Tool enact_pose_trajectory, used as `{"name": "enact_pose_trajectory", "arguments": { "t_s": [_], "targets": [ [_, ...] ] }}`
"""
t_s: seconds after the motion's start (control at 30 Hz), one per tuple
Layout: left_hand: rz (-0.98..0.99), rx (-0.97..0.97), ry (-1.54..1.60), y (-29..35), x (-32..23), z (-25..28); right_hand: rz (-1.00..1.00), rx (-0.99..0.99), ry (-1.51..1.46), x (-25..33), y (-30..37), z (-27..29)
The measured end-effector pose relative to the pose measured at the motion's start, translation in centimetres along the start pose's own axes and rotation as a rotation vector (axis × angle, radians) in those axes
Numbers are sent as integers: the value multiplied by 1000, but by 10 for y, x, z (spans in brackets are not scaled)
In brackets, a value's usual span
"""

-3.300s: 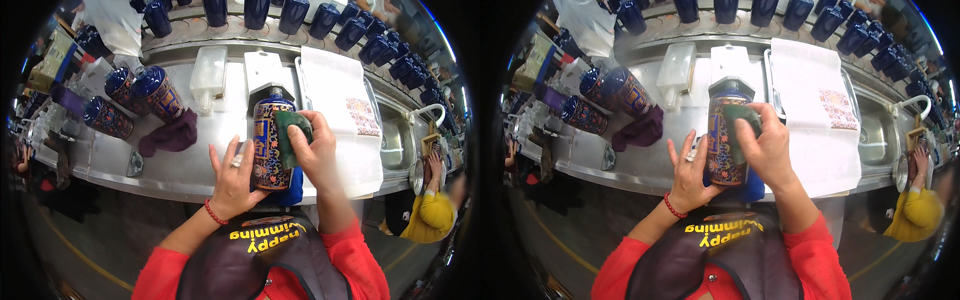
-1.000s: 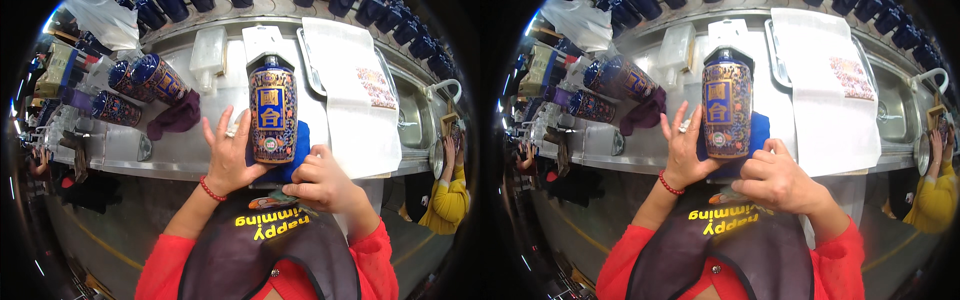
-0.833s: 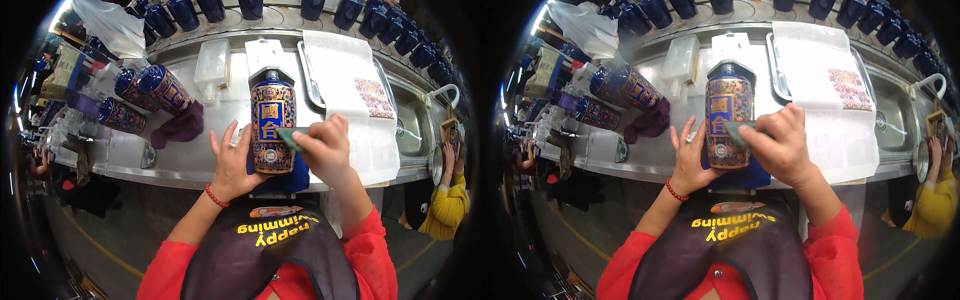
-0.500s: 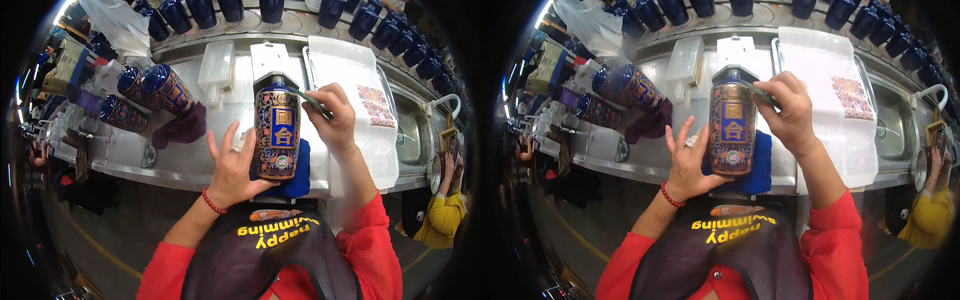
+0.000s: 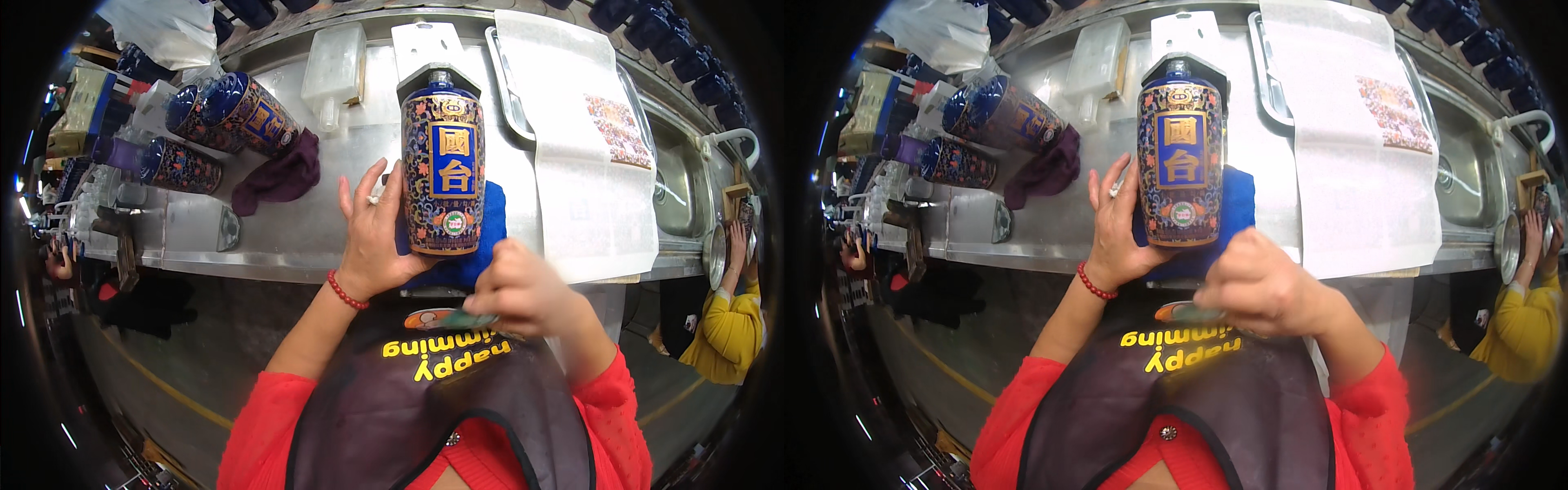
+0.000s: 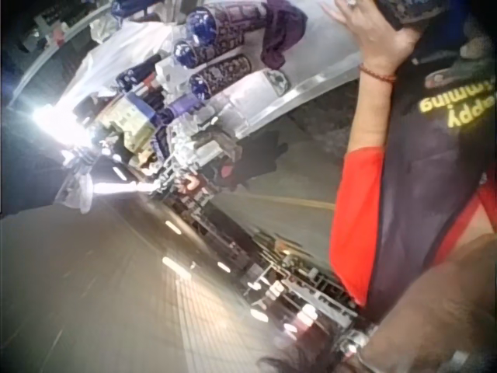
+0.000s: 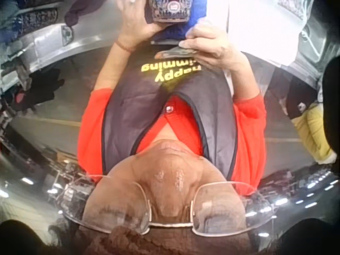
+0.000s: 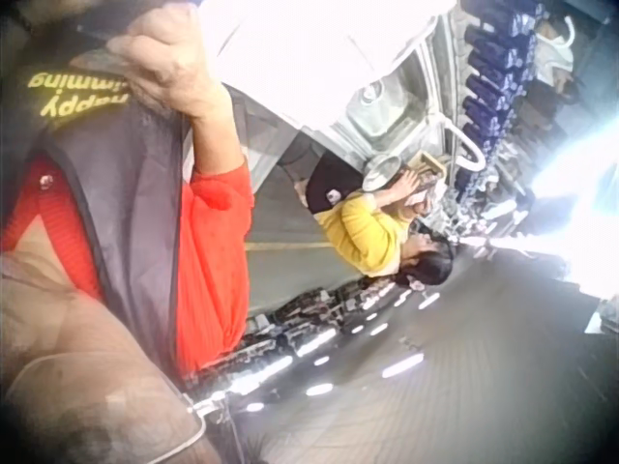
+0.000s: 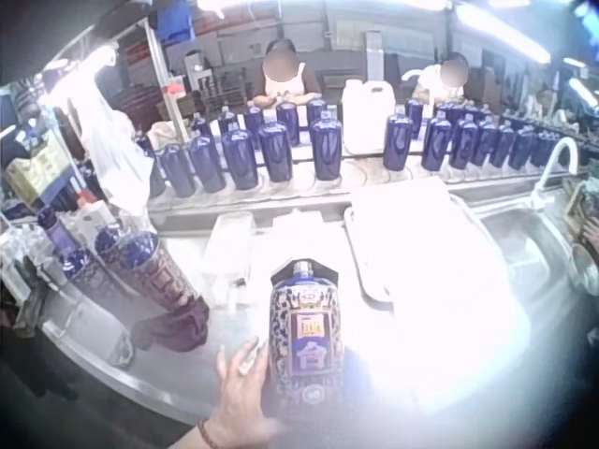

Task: The person applies a decorative sticker to a blue cylindrical container, smooths it with a green card, and trims excess edges. They rotate the container to align and press the sticker, then place the finished item on the counter.

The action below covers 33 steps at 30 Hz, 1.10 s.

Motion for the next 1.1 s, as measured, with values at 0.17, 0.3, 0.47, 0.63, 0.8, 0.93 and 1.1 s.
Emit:
{"name": "enact_pose_trajectory", "arguments": {
  "t_s": [0.17, 0.3, 0.47, 0.63, 0.8, 0.93, 1.1],
  "targets": [
    [-6, 4, -11, -5, -8, 11, -109, -45, 465, -5, 8, 12],
    [-31, -30, -143, -3, -20, 22, -34, -140, 282, -4, -8, 20],
    [22, -75, -44, 0, -14, 18, -28, -103, 604, 2, -21, 15],
    [49, 43, -17, -3, -4, 4, -186, -216, 505, -6, 0, 16],
    [11, 38, -94, 1, -9, 16, 11, 205, 271, 10, -16, -11],
    [72, 147, 110, 0, -7, 11, -302, -372, 545, -12, -13, 56],
    [167, 137, 315, 3, -11, 12, 57, -45, 597, 0, -40, 29]
  ]
}}
Point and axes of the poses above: each hand's wrist, its own y-axis away from the middle knuckle, its own z-axis out of the back of the hand, x = y × z, the point moved 7 cm from there along -y, towards the middle knuckle, and after that the axes turned 15 degrees about z, right-handed, at the moved point
